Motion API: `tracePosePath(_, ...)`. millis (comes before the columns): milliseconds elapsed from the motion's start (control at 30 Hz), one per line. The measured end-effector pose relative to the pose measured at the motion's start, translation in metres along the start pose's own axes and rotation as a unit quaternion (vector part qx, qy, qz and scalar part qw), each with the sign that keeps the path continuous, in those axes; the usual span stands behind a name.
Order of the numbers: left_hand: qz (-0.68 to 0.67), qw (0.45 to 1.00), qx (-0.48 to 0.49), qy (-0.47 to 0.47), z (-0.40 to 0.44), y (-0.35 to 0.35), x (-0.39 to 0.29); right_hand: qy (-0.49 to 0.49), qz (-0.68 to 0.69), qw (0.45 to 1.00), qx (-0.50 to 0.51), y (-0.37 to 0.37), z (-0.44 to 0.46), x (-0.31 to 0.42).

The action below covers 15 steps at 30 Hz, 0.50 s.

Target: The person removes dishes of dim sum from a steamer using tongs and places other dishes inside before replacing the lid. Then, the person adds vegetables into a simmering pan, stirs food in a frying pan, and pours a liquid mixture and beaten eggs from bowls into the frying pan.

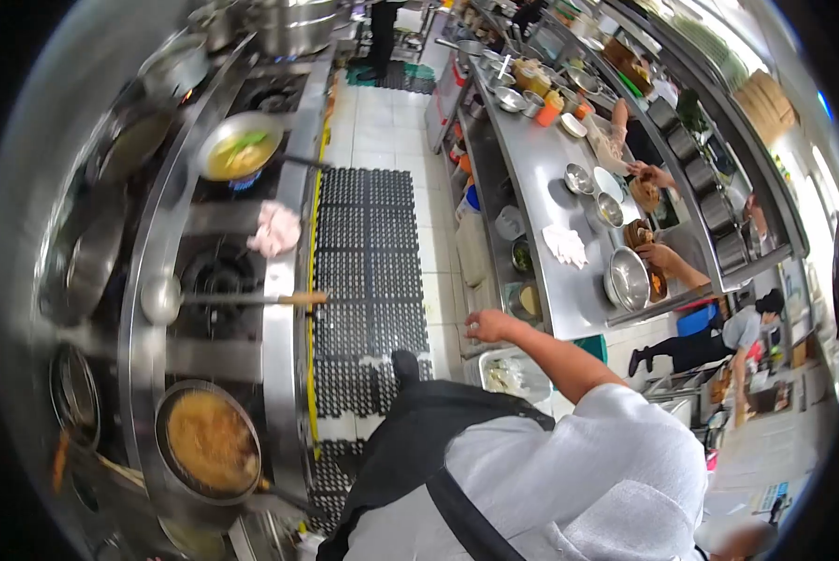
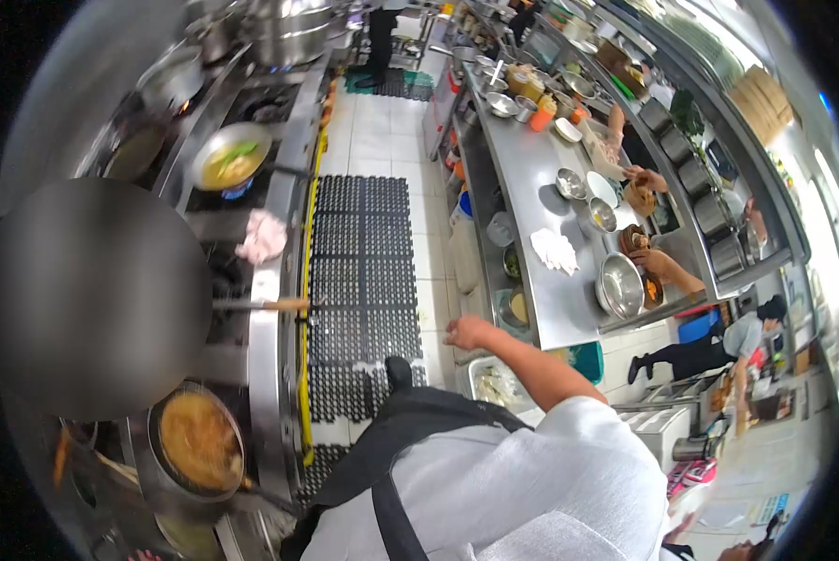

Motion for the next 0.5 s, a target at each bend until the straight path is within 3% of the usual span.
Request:
tracePosePath(67, -0.119, 0.991, 0.068, -0.004, -0.034, -0.045, -0.130, -0.017, 0.032, 0.999, -0.013, 0.026, 0.014, -0.020)
tracePosePath(133, -0.124, 0.971, 0.181, -0.098, -0.088, -0.089, -0.264, -0.038, 0.085, 0.994, -0.062, 0.054, 0.030, -0.047)
tracePosePath(200, -0.146, 0.922, 0.331, -0.140, -0.125, -0.138, -0.355, -0.059, 0.140, 0.981, -0.120, 0.074, 0.041, -0.076)
tracePosePath(267, -0.254, 0.851, 0.460, -0.020, -0.148, -0.203, -0.386, -0.076, 0.182, 0.960, -0.196, 0.105, 0.050, -0.112)
tracePosePath(333, -0.252, 0.760, 0.598, -0.021, -0.192, -0.235, -0.481, -0.140, 0.205, 0.931, -0.269, 0.139, 0.049, -0.145)
tracePosePath(400, -0.219, 0.657, 0.716, -0.089, -0.216, -0.275, -0.539, -0.185, 0.210, 0.895, -0.348, 0.151, 0.054, -0.189)
tracePosePath(500, -0.200, 0.561, 0.791, -0.138, -0.265, -0.333, -0.625, -0.290, 0.229, 0.800, -0.473, 0.143, 0.078, -0.242)
Point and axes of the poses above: each hand's wrist, its own z-axis towards the middle knuckle, its own y-axis out of the back of the hand, x = y × z, the point moved 1 cm from there along z, towards the middle knuckle, and after that the axes turned 10 degrees about -y, right-handed, at the moved point
